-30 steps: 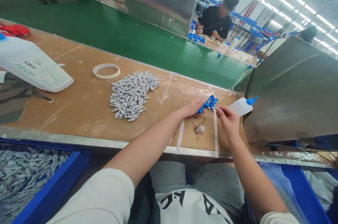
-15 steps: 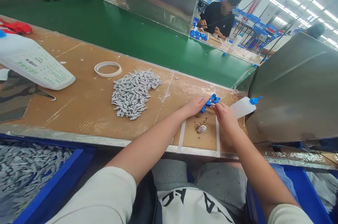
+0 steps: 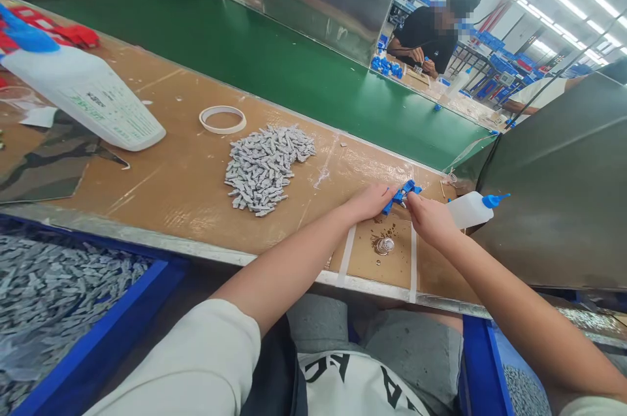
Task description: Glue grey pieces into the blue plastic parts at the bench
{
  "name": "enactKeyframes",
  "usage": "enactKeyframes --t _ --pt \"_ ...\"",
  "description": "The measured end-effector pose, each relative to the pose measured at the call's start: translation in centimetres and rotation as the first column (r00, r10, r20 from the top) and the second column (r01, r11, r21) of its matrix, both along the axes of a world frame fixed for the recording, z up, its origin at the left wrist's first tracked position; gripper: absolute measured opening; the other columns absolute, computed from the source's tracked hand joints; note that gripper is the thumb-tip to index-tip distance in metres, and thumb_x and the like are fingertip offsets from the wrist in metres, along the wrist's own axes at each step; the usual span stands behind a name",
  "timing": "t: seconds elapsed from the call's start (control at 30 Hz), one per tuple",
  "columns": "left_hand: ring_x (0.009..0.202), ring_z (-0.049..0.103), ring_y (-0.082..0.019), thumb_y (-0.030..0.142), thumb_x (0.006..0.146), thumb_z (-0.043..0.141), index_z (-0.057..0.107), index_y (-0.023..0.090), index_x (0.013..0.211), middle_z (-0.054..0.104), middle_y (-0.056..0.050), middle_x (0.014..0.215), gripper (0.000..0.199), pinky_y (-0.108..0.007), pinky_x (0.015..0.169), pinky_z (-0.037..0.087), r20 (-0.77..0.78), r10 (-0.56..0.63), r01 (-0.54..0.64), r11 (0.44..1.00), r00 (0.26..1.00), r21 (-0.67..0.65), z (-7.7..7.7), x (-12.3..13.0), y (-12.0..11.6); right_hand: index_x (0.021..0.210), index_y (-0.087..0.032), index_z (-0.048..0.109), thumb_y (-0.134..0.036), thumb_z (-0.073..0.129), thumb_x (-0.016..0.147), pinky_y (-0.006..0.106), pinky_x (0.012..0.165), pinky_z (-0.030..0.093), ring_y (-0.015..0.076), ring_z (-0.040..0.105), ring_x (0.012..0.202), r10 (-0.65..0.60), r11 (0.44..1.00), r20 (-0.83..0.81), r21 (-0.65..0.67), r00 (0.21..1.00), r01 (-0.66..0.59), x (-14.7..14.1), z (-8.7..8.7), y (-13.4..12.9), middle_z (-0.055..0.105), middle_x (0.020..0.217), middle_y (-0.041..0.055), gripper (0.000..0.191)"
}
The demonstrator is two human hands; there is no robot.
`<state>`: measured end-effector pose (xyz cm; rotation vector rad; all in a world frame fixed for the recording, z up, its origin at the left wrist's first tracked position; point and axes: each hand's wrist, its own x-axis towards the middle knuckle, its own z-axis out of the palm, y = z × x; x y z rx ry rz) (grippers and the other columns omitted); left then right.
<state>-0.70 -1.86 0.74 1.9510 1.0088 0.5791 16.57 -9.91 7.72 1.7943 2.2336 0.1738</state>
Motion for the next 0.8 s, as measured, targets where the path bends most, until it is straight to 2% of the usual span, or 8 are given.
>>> enactKeyframes --t 0.13,0.27,0.43,0.53,0.6,0.63,0.7,0.8 --pt "0.076 0.065 -0.022 0.054 0.107 0.029 0.065 0.019 0.085 0.072 -0.008 0.082 0.055 -0.032 0.07 0.042 0.058 0.005 -0.001 0.997 0.998 -0.078 -0.4 0.1 0.1 0.103 -0.018 0.053 -0.015 0.037 0.104 0.03 0.059 0.022 0.0219 0.063 0.075 -0.033 0.999 -0.075 -0.014 0.997 0.032 -0.4 -0.4 0.6 0.07 0.096 0.0101 0.017" --pt "0.065 0.061 -0.02 0.055 0.106 0.032 0.064 0.019 0.079 0.069 -0.006 0.072 0.055 -0.031 0.063 0.039 0.076 0.03 -0.022 0.994 0.997 -0.106 -0.7 0.1 0.3 0.1 -0.019 0.053 -0.013 0.037 0.1 0.03 0.06 0.023 0.0229 0.061 0.073 -0.017 1.0 -0.141 0.006 0.99 0.018 -0.3 -1.2 1.2 0.069 0.09 0.0101 0.017" --pt "0.051 0.053 -0.018 0.051 0.106 0.031 0.062 0.019 0.071 0.063 -0.005 0.06 0.057 -0.031 0.055 0.036 0.141 0.033 -0.009 0.986 0.989 -0.168 -0.7 0.2 0.5 0.097 -0.02 0.054 -0.02 0.035 0.101 0.03 0.06 0.024 0.0229 0.058 0.07 0.007 0.999 -0.204 0.048 0.979 0.003 0.0 -1.4 2.1 0.067 0.084 0.0089 0.019" --pt "0.049 0.051 -0.016 0.057 0.105 0.034 0.064 0.017 0.072 0.065 -0.005 0.062 0.06 -0.029 0.051 0.036 0.251 0.07 0.013 0.949 0.965 -0.314 -0.5 0.4 0.9 0.094 -0.02 0.056 -0.029 0.035 0.105 0.029 0.06 0.026 0.0224 0.06 0.071 0.004 0.997 -0.219 0.081 0.976 0.014 0.0 -0.8 2.8 0.067 0.082 0.0077 0.026" --pt "0.047 0.049 -0.014 0.066 0.102 0.038 0.064 0.016 0.079 0.066 -0.005 0.065 0.06 -0.027 0.047 0.035 0.387 0.198 0.004 0.886 0.901 -0.463 -0.3 0.3 1.4 0.094 -0.021 0.058 -0.035 0.033 0.108 0.028 0.06 0.028 0.0223 0.062 0.073 -0.03 0.99 -0.205 0.126 0.978 0.057 0.0 -0.7 3.2 0.068 0.082 0.0079 0.033" --pt "0.046 0.047 -0.013 0.069 0.1 0.04 0.063 0.016 0.084 0.066 -0.004 0.068 0.059 -0.025 0.046 0.035 0.457 0.289 0.007 0.84 0.841 -0.543 -0.2 0.1 1.8 0.094 -0.021 0.06 -0.036 0.032 0.108 0.028 0.06 0.029 0.0222 0.063 0.073 -0.058 0.986 -0.183 0.142 0.981 0.085 0.0 -0.8 3.4 0.069 0.083 0.0082 0.035" --pt "0.045 0.045 -0.01 0.068 0.099 0.043 0.061 0.018 0.093 0.067 -0.003 0.074 0.053 -0.022 0.046 0.035 0.562 0.473 0.051 0.732 0.679 -0.679 0.1 -0.6 2.6 0.097 -0.02 0.063 -0.035 0.033 0.109 0.028 0.059 0.03 0.0216 0.064 0.071 -0.131 0.979 -0.098 0.143 0.986 0.145 -0.1 -1.0 3.7 0.07 0.084 0.0091 0.035" --pt "0.047 0.046 -0.008 0.054 0.101 0.04 0.059 0.019 0.097 0.063 -0.001 0.079 0.04 -0.021 0.047 0.039 0.594 0.666 0.159 0.595 0.451 -0.788 0.5 -1.5 3.7 0.093 -0.018 0.068 -0.038 0.039 0.108 0.028 0.058 0.032 0.0221 0.065 0.066 -0.206 0.974 0.057 0.105 0.977 0.199 -0.8 -0.4 3.9 0.071 0.08 0.0116 0.038"
